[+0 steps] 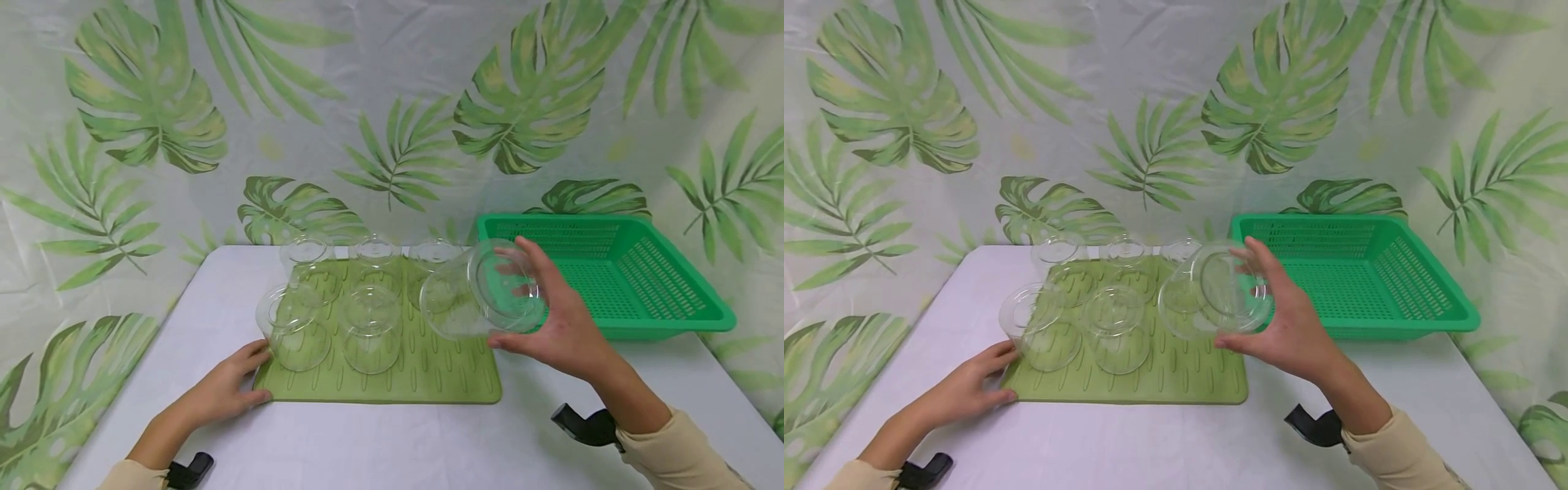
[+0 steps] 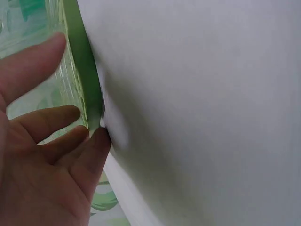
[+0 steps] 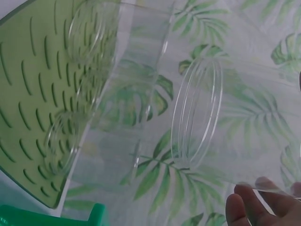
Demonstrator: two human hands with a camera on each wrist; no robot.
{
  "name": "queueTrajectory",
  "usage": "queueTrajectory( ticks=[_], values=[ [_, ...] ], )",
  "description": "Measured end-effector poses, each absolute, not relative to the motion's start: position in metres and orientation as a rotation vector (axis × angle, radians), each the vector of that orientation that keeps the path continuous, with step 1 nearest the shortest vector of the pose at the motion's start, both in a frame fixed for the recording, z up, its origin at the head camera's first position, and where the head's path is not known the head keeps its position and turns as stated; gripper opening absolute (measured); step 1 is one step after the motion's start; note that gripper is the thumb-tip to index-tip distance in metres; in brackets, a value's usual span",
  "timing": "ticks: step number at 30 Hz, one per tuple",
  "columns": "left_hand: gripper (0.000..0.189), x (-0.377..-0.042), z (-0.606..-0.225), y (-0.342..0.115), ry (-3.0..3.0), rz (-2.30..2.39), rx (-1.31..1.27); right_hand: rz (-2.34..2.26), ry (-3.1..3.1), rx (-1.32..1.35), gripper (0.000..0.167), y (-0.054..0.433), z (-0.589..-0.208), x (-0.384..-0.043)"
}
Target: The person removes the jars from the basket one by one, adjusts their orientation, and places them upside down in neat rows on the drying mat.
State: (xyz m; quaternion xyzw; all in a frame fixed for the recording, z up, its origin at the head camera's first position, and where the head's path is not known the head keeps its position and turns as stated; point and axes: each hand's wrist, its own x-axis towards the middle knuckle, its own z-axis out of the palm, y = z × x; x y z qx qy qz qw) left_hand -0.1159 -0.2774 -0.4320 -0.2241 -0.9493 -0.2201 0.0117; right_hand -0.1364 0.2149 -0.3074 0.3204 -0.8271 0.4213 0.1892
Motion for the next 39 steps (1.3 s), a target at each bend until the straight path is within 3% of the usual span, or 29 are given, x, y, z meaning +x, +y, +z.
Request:
queueTrajectory(
  ticks=[16, 39],
  values=[
    [0.058, -0.115, -0.43, -0.271, -3.002, -0.64, -0.663, 1.108, -2.423, 0.858, 0.129, 0.212, -0.311, -0.14],
    [0.065, -0.114, -0.427, -0.269, -3.027, -0.623, -0.668, 1.059, -2.707, 0.842, 0.121, 0.198, -0.327, -0.153]
  ],
)
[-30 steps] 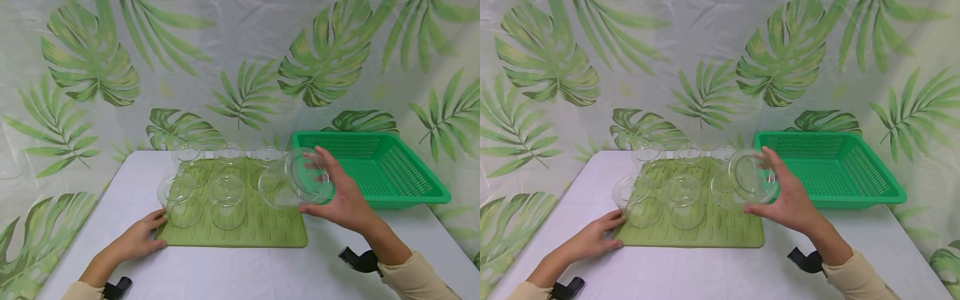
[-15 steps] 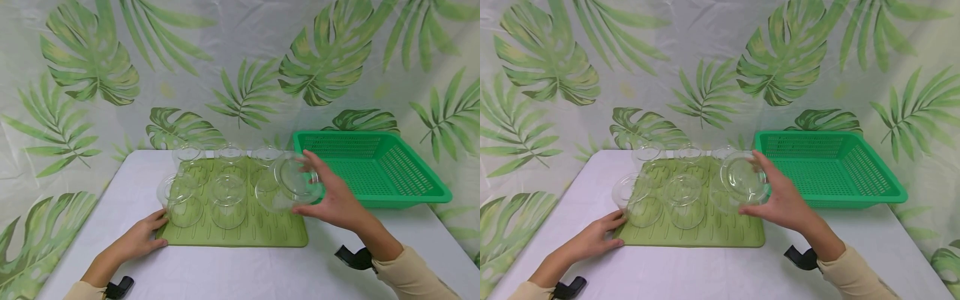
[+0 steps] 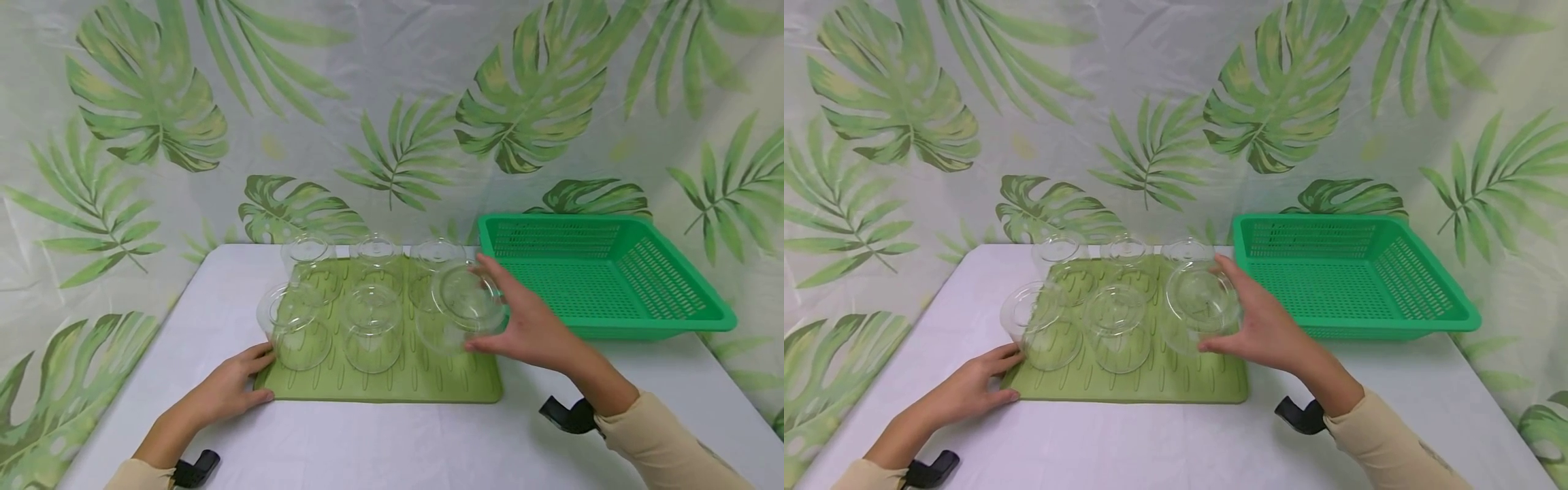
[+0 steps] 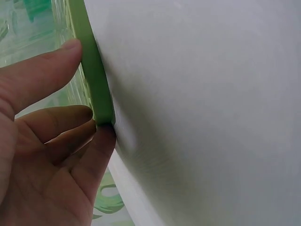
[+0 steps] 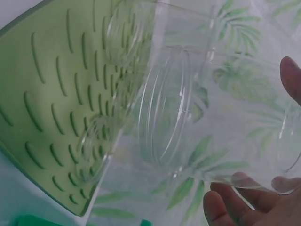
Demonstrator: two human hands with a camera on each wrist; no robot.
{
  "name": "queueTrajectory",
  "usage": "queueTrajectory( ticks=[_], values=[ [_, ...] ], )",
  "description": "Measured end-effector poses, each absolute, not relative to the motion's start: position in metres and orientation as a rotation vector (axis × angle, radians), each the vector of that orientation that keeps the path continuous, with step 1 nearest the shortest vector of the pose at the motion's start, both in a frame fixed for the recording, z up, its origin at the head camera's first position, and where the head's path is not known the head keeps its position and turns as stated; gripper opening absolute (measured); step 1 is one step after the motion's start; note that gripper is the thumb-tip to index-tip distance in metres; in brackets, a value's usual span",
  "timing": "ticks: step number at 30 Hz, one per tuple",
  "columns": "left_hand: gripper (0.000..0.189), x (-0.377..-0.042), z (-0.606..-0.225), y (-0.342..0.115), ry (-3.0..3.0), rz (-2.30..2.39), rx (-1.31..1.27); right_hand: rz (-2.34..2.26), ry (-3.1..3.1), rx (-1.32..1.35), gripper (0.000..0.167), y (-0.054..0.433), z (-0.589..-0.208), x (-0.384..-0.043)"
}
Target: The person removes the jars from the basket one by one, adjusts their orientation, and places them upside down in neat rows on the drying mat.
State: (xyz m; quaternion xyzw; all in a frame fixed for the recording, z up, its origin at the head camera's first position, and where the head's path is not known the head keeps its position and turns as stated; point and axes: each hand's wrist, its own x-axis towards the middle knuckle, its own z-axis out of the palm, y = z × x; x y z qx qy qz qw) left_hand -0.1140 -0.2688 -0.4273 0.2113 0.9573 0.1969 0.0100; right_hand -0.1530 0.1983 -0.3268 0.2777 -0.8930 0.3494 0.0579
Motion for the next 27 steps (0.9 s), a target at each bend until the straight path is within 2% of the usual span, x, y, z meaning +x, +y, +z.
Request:
queueTrajectory(
  ticks=[13, 27],
  values=[
    [0.057, -0.115, -0.427, -0.268, 2.995, 0.588, 0.704, 1.086, -2.817, 0.782, 0.118, 0.191, -0.357, -0.165],
    [0.055, -0.115, -0.428, -0.269, 2.988, 0.586, 0.705, 1.056, -2.913, 0.791, 0.115, 0.187, -0.374, -0.166]
  ],
)
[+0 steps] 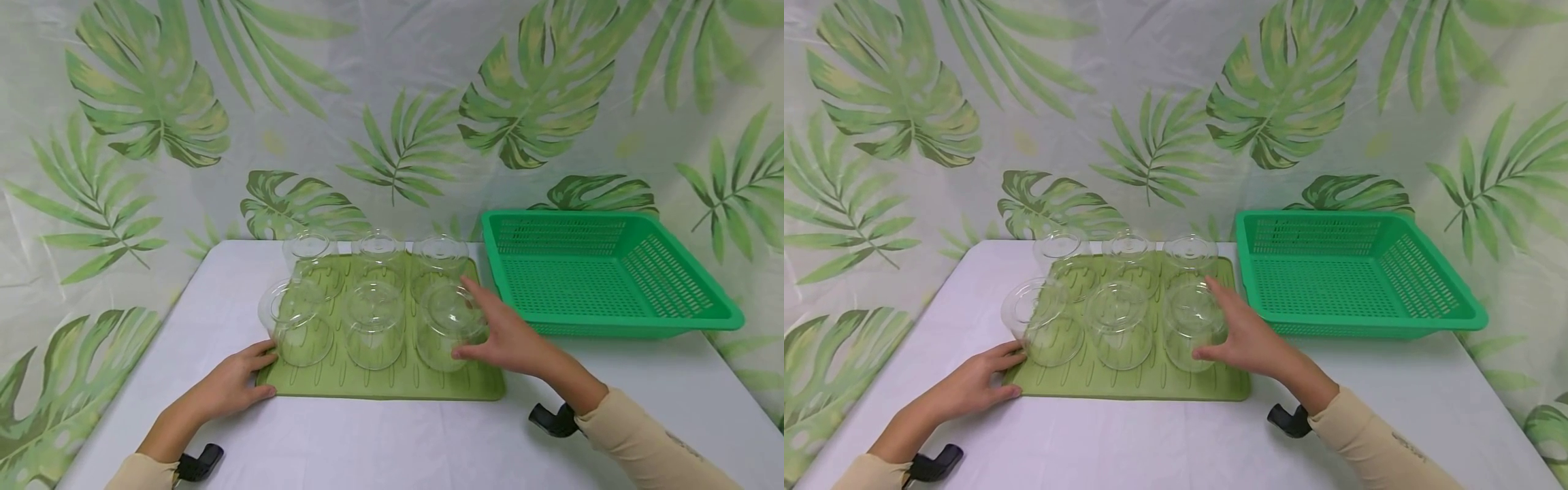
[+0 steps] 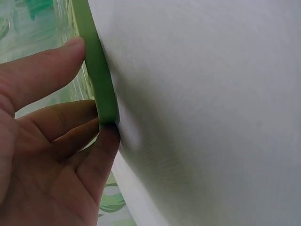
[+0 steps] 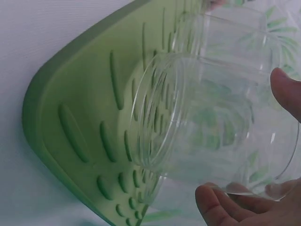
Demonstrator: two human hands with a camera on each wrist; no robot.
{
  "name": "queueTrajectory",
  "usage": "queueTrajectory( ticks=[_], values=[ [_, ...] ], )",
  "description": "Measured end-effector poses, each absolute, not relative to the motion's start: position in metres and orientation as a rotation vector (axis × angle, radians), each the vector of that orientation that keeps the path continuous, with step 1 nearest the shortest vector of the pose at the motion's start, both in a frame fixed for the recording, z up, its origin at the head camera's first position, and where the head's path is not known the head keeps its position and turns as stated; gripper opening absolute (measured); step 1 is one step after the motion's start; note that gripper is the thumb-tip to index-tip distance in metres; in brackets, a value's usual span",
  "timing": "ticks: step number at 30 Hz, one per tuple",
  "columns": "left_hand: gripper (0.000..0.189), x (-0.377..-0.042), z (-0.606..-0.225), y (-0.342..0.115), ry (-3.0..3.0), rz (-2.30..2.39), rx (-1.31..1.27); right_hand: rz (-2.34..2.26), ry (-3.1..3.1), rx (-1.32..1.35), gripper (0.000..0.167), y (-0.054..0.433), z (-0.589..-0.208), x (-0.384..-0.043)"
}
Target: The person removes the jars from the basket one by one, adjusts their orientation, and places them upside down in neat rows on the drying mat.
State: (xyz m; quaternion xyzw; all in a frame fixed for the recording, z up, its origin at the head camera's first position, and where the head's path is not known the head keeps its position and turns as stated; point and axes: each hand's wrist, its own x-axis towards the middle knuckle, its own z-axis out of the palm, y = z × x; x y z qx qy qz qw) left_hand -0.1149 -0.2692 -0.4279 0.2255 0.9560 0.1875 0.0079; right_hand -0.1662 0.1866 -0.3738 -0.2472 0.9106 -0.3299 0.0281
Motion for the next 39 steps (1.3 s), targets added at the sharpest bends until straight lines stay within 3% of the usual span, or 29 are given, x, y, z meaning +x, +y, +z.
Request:
queueTrajectory(
  ticks=[11, 39],
  values=[
    [0.054, -0.117, -0.43, -0.26, 2.962, 0.579, 0.717, -1.025, 2.802, -0.669, 0.114, 0.195, -0.386, -0.157],
    [0.052, -0.114, -0.435, -0.265, 3.004, 0.586, 0.707, -1.153, 2.828, -0.863, 0.101, 0.182, -0.388, -0.163]
  ],
)
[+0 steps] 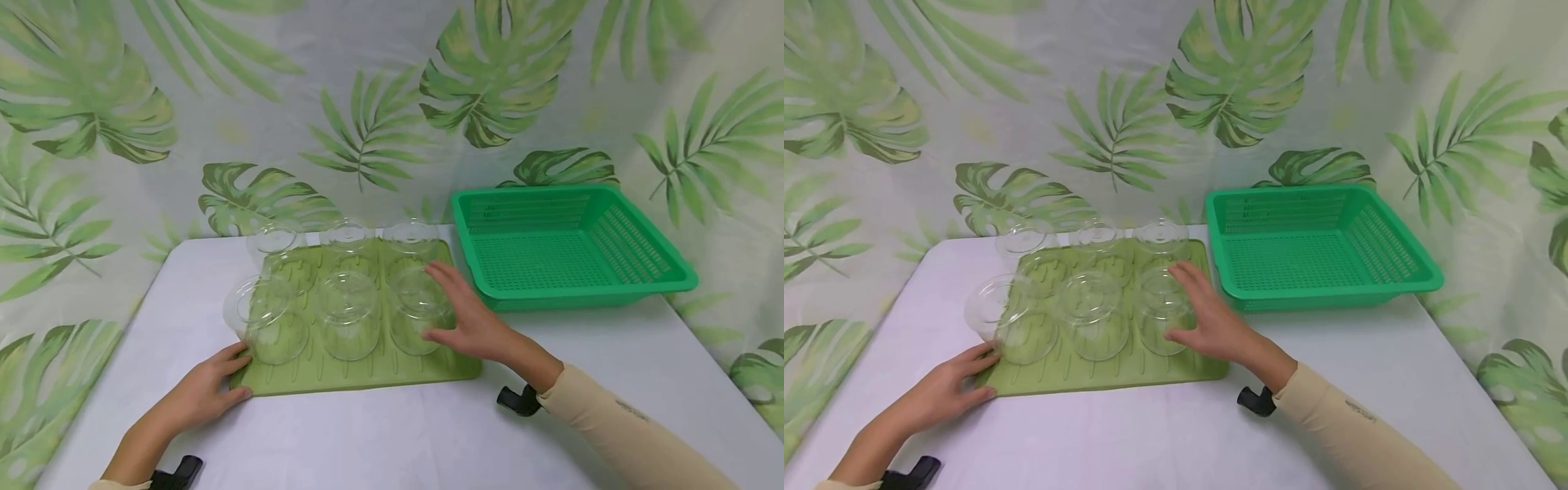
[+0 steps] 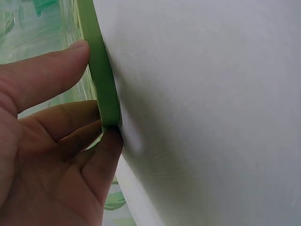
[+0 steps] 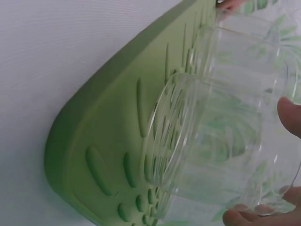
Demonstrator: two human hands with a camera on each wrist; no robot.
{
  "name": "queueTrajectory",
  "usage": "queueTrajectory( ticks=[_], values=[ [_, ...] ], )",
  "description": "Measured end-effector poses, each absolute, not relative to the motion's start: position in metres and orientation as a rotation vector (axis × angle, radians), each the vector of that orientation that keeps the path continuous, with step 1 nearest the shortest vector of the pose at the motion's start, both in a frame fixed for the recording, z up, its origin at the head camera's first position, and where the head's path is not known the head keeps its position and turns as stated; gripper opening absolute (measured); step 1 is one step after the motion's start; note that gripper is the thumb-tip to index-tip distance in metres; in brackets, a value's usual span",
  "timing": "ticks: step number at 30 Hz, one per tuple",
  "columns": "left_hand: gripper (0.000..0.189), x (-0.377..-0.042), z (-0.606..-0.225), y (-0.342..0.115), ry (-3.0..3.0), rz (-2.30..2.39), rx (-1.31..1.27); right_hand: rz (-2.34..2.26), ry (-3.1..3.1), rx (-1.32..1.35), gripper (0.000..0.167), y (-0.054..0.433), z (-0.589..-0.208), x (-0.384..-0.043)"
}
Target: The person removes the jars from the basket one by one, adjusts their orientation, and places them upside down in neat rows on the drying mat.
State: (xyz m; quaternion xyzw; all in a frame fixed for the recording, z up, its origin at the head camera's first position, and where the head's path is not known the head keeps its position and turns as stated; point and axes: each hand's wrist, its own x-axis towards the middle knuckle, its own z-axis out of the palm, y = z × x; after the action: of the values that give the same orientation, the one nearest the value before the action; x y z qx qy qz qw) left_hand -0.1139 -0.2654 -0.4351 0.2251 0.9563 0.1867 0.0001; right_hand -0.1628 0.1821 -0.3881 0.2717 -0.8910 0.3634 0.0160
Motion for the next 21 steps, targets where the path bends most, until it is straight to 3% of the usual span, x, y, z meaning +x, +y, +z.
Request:
queueTrajectory(
  ticks=[14, 16, 21],
  values=[
    [0.051, -0.114, -0.434, -0.271, 3.014, 0.611, 0.703, 1.002, -2.744, 0.847, 0.106, 0.177, -0.386, -0.162],
    [0.05, -0.114, -0.431, -0.275, 3.014, 0.639, 0.673, 0.897, -2.668, 0.872, 0.102, 0.181, -0.381, -0.156],
    [0.044, -0.107, -0.414, -0.295, 3.098, 0.741, 0.564, 0.728, -2.374, 0.902, 0.071, 0.206, -0.357, -0.133]
  ],
)
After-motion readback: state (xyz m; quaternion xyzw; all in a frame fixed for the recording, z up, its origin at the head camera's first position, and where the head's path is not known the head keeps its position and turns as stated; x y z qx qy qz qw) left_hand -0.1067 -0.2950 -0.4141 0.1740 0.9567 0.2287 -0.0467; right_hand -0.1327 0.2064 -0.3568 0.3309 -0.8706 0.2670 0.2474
